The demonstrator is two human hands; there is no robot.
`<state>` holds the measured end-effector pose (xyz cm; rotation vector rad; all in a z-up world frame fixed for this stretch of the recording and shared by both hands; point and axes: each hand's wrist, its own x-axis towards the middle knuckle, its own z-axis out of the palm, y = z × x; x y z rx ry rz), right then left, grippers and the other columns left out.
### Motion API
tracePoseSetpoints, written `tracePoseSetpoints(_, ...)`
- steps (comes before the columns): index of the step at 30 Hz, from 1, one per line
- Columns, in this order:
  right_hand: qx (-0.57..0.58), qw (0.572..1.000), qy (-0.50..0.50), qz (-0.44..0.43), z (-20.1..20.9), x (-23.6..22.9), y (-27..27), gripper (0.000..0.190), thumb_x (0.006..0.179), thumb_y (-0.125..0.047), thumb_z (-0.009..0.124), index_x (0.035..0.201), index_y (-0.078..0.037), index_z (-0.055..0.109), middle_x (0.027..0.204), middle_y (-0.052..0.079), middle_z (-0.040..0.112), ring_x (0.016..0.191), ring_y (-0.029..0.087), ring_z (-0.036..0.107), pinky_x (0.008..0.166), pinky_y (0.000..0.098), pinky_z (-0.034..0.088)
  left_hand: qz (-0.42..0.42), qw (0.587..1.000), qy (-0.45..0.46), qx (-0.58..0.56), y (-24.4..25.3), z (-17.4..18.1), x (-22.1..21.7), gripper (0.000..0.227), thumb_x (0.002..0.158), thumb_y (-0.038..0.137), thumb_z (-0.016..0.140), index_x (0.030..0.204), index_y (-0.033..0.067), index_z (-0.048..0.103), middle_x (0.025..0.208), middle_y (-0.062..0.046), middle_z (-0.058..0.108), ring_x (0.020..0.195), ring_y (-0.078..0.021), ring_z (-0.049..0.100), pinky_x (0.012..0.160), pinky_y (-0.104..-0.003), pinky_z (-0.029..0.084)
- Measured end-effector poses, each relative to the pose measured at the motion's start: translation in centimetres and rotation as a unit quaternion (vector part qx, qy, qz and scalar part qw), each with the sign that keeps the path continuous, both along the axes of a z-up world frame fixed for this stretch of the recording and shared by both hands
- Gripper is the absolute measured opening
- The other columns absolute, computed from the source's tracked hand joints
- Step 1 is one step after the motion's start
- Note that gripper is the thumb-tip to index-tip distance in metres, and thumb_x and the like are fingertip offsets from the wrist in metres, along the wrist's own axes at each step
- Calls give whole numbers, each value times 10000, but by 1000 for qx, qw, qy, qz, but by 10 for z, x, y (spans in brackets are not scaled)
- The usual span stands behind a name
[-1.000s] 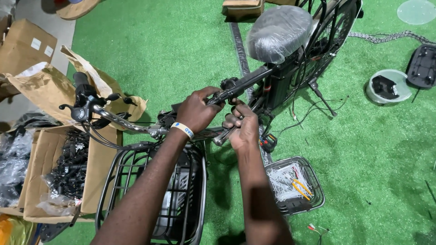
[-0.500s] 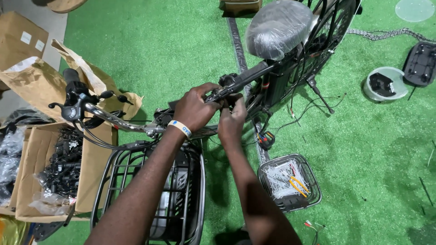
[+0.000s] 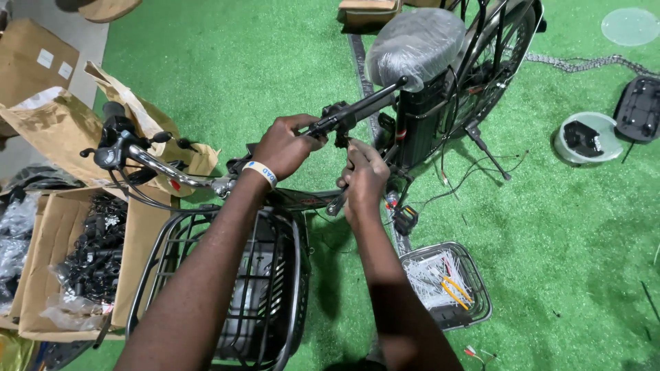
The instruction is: The person assembles a bicycle by attaching the handlebar stem to the frame and tightening the bolts. They use a wrench to secure the components and adjust the handlebars.
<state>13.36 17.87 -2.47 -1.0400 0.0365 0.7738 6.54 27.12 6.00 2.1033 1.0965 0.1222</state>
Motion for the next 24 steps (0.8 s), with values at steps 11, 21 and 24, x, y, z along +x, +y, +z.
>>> tracePoseSetpoints(11,-7,1000,-20,5,10,-8,25,376,904,-38,499,1243,127,505,721,23,463,498,49,410,445,220,410,35,999,24,0,35,-12,-13,478,694,218,611,1164,230,696,1062,-75,712,1024,-273,662,933,-360,460)
tracePoseSetpoints(21,28,996,48,-65,-18,-24,27,457,842,-18,583,1263,139,504,859,127,556,476,62,416,419,241,418,55,998,7,-8,-7,-1,-17,490,683,186,611,1165,190,701,1025,-120,720,1040,-324,655,926,-409,470)
tracePoseSetpoints(24,34,993,72,-88,-25,-29,18,457,823,-26,603,1242,134,516,838,109,530,477,67,413,421,240,412,52,999,4,-5,-15,-6,-17,468,672,191,611,1128,210,717,1009,-88,730,1046,-303,659,916,-397,486)
